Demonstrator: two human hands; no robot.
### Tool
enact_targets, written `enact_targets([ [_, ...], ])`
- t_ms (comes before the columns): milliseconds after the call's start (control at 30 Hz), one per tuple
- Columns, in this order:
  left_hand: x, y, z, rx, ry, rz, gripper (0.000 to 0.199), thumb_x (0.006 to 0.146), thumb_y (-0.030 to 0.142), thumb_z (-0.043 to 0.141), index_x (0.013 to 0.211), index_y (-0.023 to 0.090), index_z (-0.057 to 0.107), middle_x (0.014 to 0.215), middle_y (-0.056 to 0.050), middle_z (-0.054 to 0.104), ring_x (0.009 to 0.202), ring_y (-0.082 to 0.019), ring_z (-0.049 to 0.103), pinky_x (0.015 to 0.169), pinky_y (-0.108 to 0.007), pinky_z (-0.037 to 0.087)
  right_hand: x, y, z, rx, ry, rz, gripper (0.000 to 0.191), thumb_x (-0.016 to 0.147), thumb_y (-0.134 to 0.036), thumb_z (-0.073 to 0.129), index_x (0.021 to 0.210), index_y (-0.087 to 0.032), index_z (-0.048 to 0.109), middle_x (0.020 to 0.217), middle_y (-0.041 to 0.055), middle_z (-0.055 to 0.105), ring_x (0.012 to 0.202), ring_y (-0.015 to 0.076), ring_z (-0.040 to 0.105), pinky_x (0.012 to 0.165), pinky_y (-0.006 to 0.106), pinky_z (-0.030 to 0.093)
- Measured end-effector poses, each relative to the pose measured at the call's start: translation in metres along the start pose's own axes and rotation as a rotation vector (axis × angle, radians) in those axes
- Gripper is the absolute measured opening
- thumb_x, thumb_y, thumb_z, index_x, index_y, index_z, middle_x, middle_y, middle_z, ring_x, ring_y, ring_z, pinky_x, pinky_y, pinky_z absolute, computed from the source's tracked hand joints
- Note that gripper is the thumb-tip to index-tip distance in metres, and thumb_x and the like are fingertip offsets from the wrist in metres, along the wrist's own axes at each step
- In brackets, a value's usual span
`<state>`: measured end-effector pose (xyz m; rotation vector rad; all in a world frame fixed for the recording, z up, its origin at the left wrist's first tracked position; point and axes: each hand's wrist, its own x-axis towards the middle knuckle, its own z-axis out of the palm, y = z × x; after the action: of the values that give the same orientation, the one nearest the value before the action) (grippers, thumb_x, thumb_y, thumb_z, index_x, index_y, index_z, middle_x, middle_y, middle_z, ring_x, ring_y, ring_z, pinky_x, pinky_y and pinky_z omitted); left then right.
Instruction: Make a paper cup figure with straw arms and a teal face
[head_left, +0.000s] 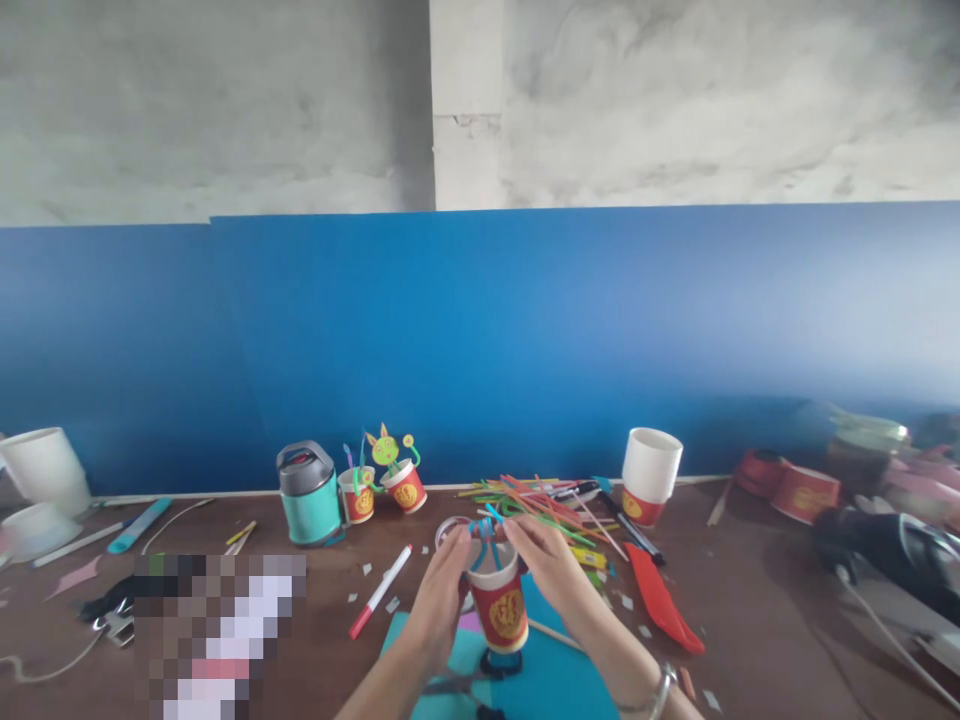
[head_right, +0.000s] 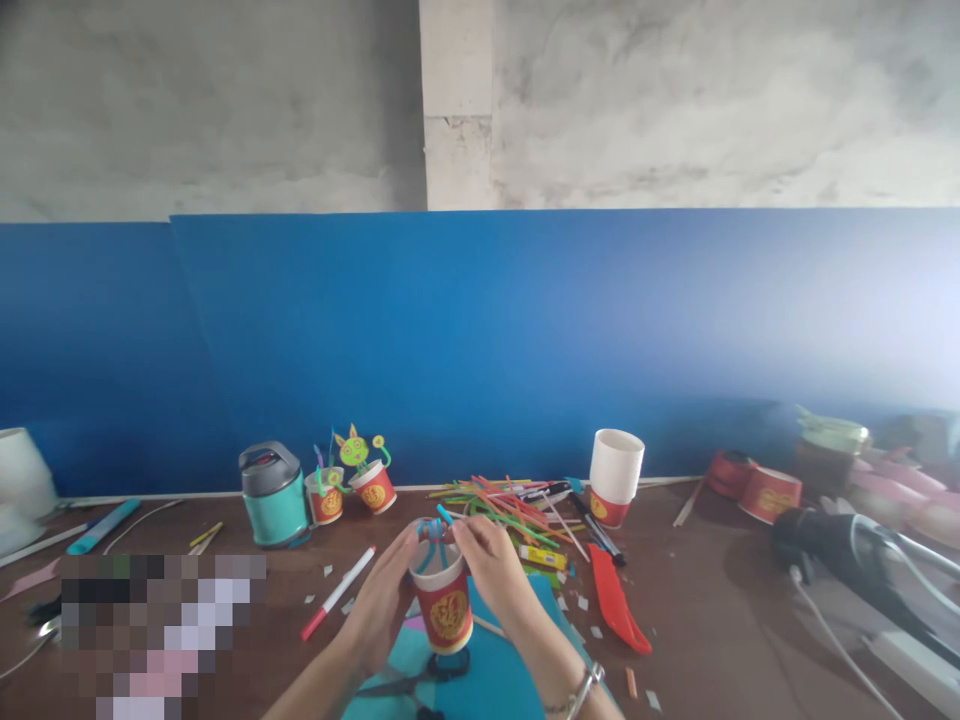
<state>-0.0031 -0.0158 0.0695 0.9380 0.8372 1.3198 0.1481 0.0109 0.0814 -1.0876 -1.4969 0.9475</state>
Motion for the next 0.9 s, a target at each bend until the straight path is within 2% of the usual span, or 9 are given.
enact_targets([
  [100, 0.003, -0.003, -0.002, 0.02, -0.02, -0.023, 0.049, 0.069, 0.054, 0.076, 0.105, 0.02, 0.073, 0.114, -0.01, 0.07, 0.116, -0.033, 0.057, 0.1, -0.044, 0.041, -0.003, -0.003, 0.002, -0.079, -0.03, -0.076, 0.045, 0.084, -0.058, 0.054, 0.071, -0.016, 0.067, 0.075, 0.0054, 0.064, 0.075, 0.0205, 0.058, 0.067, 0.029, 0.045],
  [233, 0.006, -0.002, -0.004, 0.106, -0.131, 0.111, 0.04, 0.073, 0.048, 0.074, 0.1, 0.018, 0.075, 0.109, -0.01, 0.072, 0.113, -0.033, 0.058, 0.101, -0.042, 0.041, -0.007, -0.009, 0.003, -0.153, -0.093, -0.115, 0.045, 0.086, -0.049, 0.052, 0.054, -0.018, 0.06, 0.086, 0.0095, 0.067, 0.09, 0.0252, 0.062, 0.078, 0.032, 0.047],
  [300, 0.007, -0.004, -0.005, 0.11, -0.132, 0.129, 0.04, 0.074, 0.049, 0.072, 0.1, 0.018, 0.075, 0.11, -0.011, 0.071, 0.112, -0.033, 0.059, 0.1, -0.042, 0.041, -0.007, -0.01, 0.003, -0.168, -0.089, -0.105, 0.047, 0.085, -0.05, 0.052, 0.052, -0.019, 0.059, 0.087, 0.0109, 0.067, 0.09, 0.0267, 0.063, 0.077, 0.033, 0.048],
  [433, 0.008, -0.01, -0.007, 0.116, 0.004, 0.102, 0.047, 0.072, 0.054, 0.074, 0.102, 0.019, 0.073, 0.114, -0.011, 0.069, 0.114, -0.032, 0.058, 0.098, -0.04, 0.044, -0.005, -0.005, 0.006, -0.153, -0.038, -0.107, 0.045, 0.084, -0.056, 0.052, 0.062, -0.019, 0.065, 0.082, 0.0098, 0.067, 0.086, 0.0259, 0.063, 0.077, 0.034, 0.049],
  [633, 0.01, -0.01, -0.006, 0.232, -0.115, 0.235, 0.037, 0.085, 0.049, 0.063, 0.103, 0.018, 0.072, 0.105, -0.008, 0.072, 0.101, -0.027, 0.062, 0.092, -0.035, 0.046, -0.008, -0.005, 0.008, -0.208, -0.128, -0.169, 0.052, 0.09, -0.056, 0.047, 0.057, -0.018, 0.062, 0.085, 0.0091, 0.064, 0.083, 0.023, 0.062, 0.077, 0.032, 0.049],
  [700, 0.01, -0.007, -0.008, 0.21, -0.075, 0.236, 0.036, 0.084, 0.048, 0.065, 0.101, 0.017, 0.073, 0.103, -0.009, 0.072, 0.101, -0.027, 0.063, 0.089, -0.034, 0.047, -0.01, -0.007, 0.008, -0.169, -0.14, -0.148, 0.048, 0.09, -0.056, 0.047, 0.071, -0.018, 0.068, 0.085, 0.0087, 0.066, 0.084, 0.0237, 0.062, 0.078, 0.033, 0.049],
  [767, 0.012, -0.005, -0.012, 0.17, 0.001, 0.211, 0.038, 0.08, 0.049, 0.068, 0.097, 0.016, 0.074, 0.096, -0.009, 0.074, 0.097, -0.028, 0.065, 0.084, -0.034, 0.049, -0.012, -0.008, 0.01, -0.089, -0.157, -0.126, 0.039, 0.086, -0.053, 0.056, 0.099, -0.018, 0.068, 0.096, 0.0088, 0.068, 0.095, 0.0255, 0.062, 0.084, 0.036, 0.05],
  [833, 0.014, -0.003, -0.015, 0.118, 0.104, 0.185, 0.04, 0.075, 0.051, 0.073, 0.093, 0.015, 0.074, 0.088, -0.009, 0.074, 0.091, -0.028, 0.067, 0.079, -0.033, 0.05, -0.015, -0.007, 0.013, -0.026, -0.22, -0.092, 0.053, 0.076, -0.043, 0.071, 0.121, -0.02, 0.058, 0.108, 0.0085, 0.069, 0.104, 0.0265, 0.061, 0.088, 0.036, 0.049],
  [900, 0.018, -0.002, -0.019, 0.074, 0.165, 0.176, 0.043, 0.069, 0.051, 0.078, 0.091, 0.014, 0.075, 0.086, -0.009, 0.075, 0.087, -0.027, 0.068, 0.078, -0.033, 0.05, -0.018, -0.004, 0.017, -0.024, -0.29, -0.03, 0.065, 0.065, -0.03, 0.08, 0.124, -0.019, 0.055, 0.109, 0.0079, 0.07, 0.099, 0.0263, 0.064, 0.083, 0.034, 0.051],
])
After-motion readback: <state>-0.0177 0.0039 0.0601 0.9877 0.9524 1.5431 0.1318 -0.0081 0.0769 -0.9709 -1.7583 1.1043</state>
